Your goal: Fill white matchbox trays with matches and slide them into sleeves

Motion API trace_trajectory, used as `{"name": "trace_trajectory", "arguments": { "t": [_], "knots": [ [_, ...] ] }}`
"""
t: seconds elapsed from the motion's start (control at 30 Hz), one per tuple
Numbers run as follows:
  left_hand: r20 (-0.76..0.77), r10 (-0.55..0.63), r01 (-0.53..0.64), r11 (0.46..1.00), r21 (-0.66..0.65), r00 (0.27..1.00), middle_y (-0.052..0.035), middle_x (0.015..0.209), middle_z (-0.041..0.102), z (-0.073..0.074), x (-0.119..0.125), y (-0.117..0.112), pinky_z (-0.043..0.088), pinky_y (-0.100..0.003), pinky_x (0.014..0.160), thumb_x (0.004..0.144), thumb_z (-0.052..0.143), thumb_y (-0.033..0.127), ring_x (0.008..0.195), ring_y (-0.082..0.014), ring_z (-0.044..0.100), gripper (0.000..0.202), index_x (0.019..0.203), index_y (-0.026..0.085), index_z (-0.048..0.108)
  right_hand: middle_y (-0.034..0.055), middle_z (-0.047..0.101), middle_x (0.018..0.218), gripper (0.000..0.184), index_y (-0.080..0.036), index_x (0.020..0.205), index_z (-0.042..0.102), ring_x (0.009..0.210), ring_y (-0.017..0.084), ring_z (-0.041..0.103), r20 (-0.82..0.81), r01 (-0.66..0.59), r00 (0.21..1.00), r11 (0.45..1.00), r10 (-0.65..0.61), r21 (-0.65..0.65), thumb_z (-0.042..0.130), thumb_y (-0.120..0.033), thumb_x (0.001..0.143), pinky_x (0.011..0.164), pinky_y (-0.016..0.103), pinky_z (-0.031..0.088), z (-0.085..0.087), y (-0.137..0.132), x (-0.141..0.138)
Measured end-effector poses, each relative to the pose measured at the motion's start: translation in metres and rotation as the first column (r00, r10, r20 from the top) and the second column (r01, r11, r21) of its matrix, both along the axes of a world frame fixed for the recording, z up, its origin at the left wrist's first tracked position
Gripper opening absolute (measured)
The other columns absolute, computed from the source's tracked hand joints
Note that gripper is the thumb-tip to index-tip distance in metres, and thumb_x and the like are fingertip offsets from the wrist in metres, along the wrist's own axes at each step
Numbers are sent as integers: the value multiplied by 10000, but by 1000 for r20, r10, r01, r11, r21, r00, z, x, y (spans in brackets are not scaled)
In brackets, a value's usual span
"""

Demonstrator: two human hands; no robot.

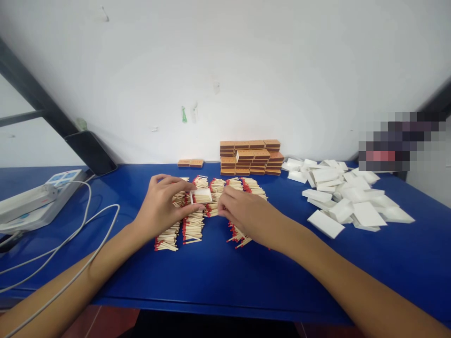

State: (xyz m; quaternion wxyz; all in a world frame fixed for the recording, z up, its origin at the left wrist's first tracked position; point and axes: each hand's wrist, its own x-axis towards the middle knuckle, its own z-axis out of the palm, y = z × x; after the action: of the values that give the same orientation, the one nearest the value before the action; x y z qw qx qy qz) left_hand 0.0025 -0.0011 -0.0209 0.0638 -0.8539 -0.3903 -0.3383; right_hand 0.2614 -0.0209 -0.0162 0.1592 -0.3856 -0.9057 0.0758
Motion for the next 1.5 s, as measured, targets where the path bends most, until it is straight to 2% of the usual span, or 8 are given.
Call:
{"name": "trace_trajectory", "arguments": {
  "t": [0.17,0.4,0.5,0.63,0.83,1.13,1.33,1.5],
  "knots": [
    [4,-40,40,999,-17,999,-26,1049,782,-5,5,-3,362,-465,1050,791,878,520,1021,-237,706,432,1067,231,716,44,601,966,143,-197,978,596,769,176,602,-144,99,987,976,-71,195,508,-258,1072,687,312,469,4,1,2],
    [15,-105,106,994,-35,994,-43,1033,776,-4,15,-14,343,-490,1093,786,865,561,1040,-252,709,470,1094,231,735,66,626,967,165,-205,954,584,848,200,642,-127,112,989,958,-81,262,466,-194,1068,718,317,480,-7,-7,-18],
    [24,-99,100,994,-49,995,-34,1040,786,-3,15,-14,346,-485,1099,776,876,550,1036,-253,709,460,1083,241,730,70,634,969,168,-206,965,592,842,202,636,-171,106,983,964,-65,242,461,-206,1070,730,325,482,-5,-10,-19],
    [31,-53,54,998,-40,998,-34,1057,790,0,10,-9,366,-470,1055,780,884,523,1033,-257,709,434,1067,241,722,37,633,915,137,-206,967,624,733,164,586,-305,146,948,975,-90,167,523,-241,1053,674,307,448,0,-6,-11],
    [54,37,-37,999,-8,998,-30,1031,798,6,2,-1,372,-463,986,846,839,499,979,-249,715,359,1043,225,717,46,656,947,133,-198,936,689,795,175,626,-72,3,997,1000,-2,12,578,-192,1010,710,306,457,-9,5,-2],
    [26,23,-22,1000,-11,999,-28,1039,797,2,3,-1,359,-472,1006,880,812,459,983,-243,714,308,1045,224,701,36,664,932,93,-194,908,659,776,163,634,-33,31,999,996,-33,-80,619,-126,957,664,279,469,-14,4,-7],
    [17,37,-37,999,-23,999,-34,1043,797,3,2,0,358,-476,1005,869,823,454,999,-254,712,309,1042,231,698,33,650,928,99,-206,916,630,751,164,622,-61,14,998,1000,-14,-11,588,-152,987,656,287,456,-11,4,-4],
    [-28,30,-31,999,-24,999,-38,1019,799,1,-1,1,350,-482,1024,854,839,460,1013,-259,705,330,1053,235,703,37,630,929,124,-210,916,619,766,173,614,-69,29,997,999,-26,45,566,-222,1027,685,292,456,2,4,4]
  ]
}}
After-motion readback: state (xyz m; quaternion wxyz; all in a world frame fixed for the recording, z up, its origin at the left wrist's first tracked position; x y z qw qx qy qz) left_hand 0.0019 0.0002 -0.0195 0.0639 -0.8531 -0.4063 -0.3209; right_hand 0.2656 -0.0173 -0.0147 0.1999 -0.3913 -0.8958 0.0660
